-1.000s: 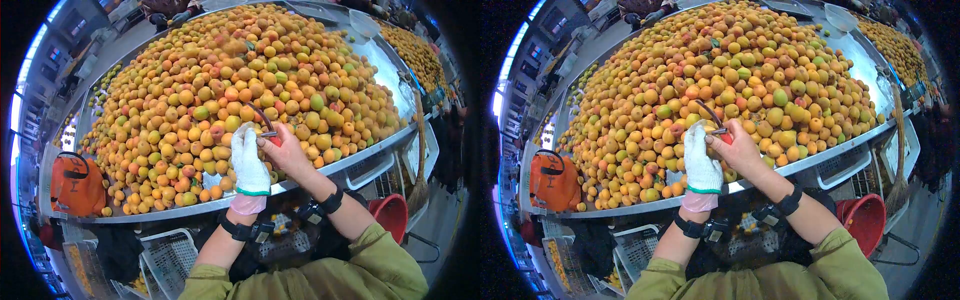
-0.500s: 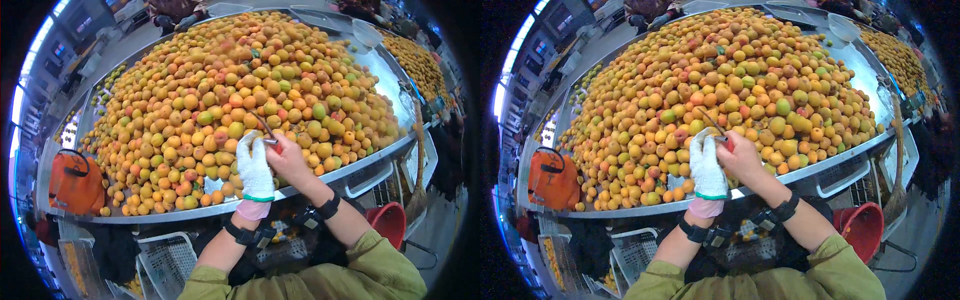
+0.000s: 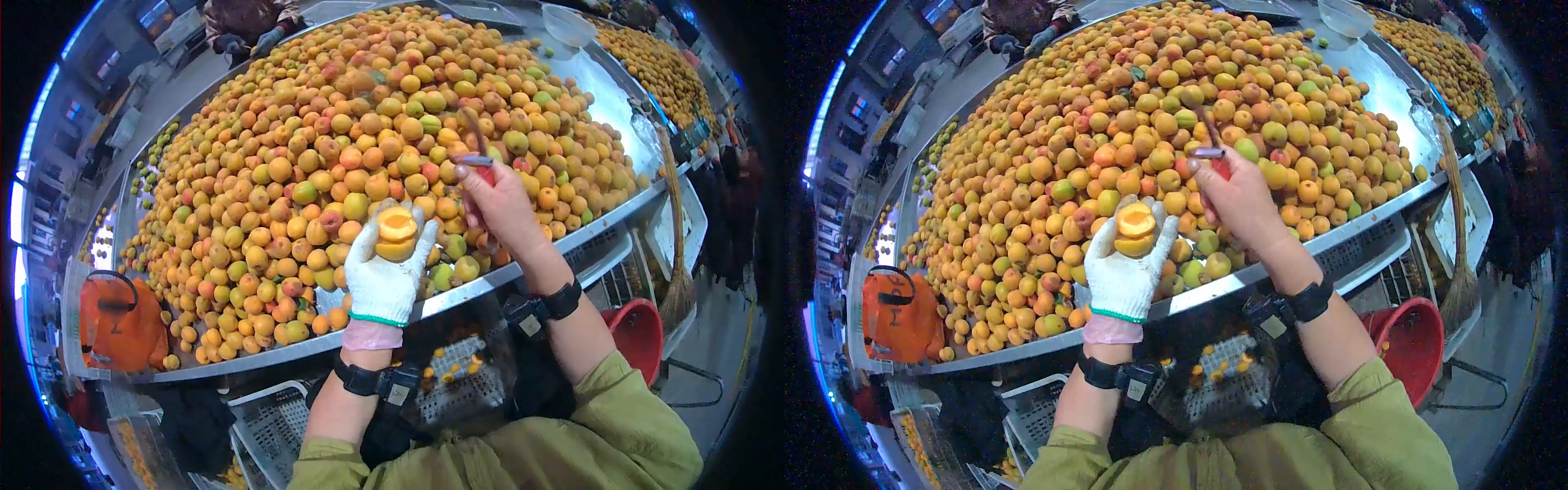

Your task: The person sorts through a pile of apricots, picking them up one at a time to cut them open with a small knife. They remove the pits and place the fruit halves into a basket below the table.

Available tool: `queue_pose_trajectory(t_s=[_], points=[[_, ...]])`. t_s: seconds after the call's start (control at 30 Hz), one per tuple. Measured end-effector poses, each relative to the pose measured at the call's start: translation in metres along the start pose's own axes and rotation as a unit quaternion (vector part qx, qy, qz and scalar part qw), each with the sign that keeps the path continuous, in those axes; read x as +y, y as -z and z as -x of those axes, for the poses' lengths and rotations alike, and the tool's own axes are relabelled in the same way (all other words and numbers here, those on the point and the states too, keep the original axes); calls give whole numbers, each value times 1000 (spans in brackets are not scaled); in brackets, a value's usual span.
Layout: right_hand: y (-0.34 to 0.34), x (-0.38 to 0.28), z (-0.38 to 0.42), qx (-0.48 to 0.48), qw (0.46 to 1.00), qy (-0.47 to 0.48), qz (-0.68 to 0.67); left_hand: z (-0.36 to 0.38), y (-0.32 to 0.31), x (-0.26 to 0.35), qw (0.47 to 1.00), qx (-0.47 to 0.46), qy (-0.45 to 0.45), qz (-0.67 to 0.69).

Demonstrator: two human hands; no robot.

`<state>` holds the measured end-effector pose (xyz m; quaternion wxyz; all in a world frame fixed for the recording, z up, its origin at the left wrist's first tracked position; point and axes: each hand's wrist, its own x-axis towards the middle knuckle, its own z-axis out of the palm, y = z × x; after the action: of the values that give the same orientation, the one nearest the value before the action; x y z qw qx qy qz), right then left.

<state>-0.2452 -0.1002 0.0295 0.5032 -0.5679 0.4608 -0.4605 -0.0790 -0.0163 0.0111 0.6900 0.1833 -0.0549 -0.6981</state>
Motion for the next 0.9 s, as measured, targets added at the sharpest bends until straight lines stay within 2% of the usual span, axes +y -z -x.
queue_pose_trajectory(t_s=[0.03, 0.07, 0.1, 0.17, 0.2, 0.23, 0.3, 0.37, 0.5, 0.57, 0.63, 0.7, 0.73, 0.77, 0.83, 0.9], points=[[5, -9, 3, -11, 992, -72, -103, 3, -5, -1, 993, 9, 42, 111], [10, -12, 5, 2, 992, -62, -110, 4, -6, -3, 989, 4, 51, 137], [14, -11, 3, 5, 992, -63, -113, 7, -8, -4, 990, 5, 53, 134], [27, -8, 1, 63, 968, -56, -235, 16, -13, -6, 989, -47, 66, 126], [36, -10, 0, 73, 953, -78, -282, 20, -16, -6, 990, -44, 70, 111], [42, -12, -1, 77, 952, -74, -286, 27, -18, -8, 990, -46, 74, 107], [57, -15, -1, 81, 906, -74, -409, 42, -20, -17, 993, -41, 77, 80], [74, -12, -6, 111, 879, -75, -458, 60, -16, -31, 989, -37, 112, 87], [118, -33, -6, 150, 813, -36, -562, 114, -5, -55, 978, 52, 187, 79], [158, -30, -4, 117, 773, -4, -623, 142, 12, -67, 974, 87, 176, 117], [187, -46, 16, 104, 757, 40, -643, 157, 36, -73, 975, 145, 134, 105], [212, -57, 48, 119, 756, 58, -641, 160, 56, -69, 980, 165, 105, 36], [222, -65, 71, 117, 765, 70, -629, 159, 69, -65, 982, 150, 108, -47], [224, -77, 99, 142, 762, 80, -626, 159, 91, -65, 955, 200, 75, -206], [248, -75, 151, 111, 788, 111, -595, 169, 105, -64, 878, 312, 71, -356], [279, -68, 201, 79, 859, 159, -479, 195, 128, -52, 925, 227, 116, -282]])
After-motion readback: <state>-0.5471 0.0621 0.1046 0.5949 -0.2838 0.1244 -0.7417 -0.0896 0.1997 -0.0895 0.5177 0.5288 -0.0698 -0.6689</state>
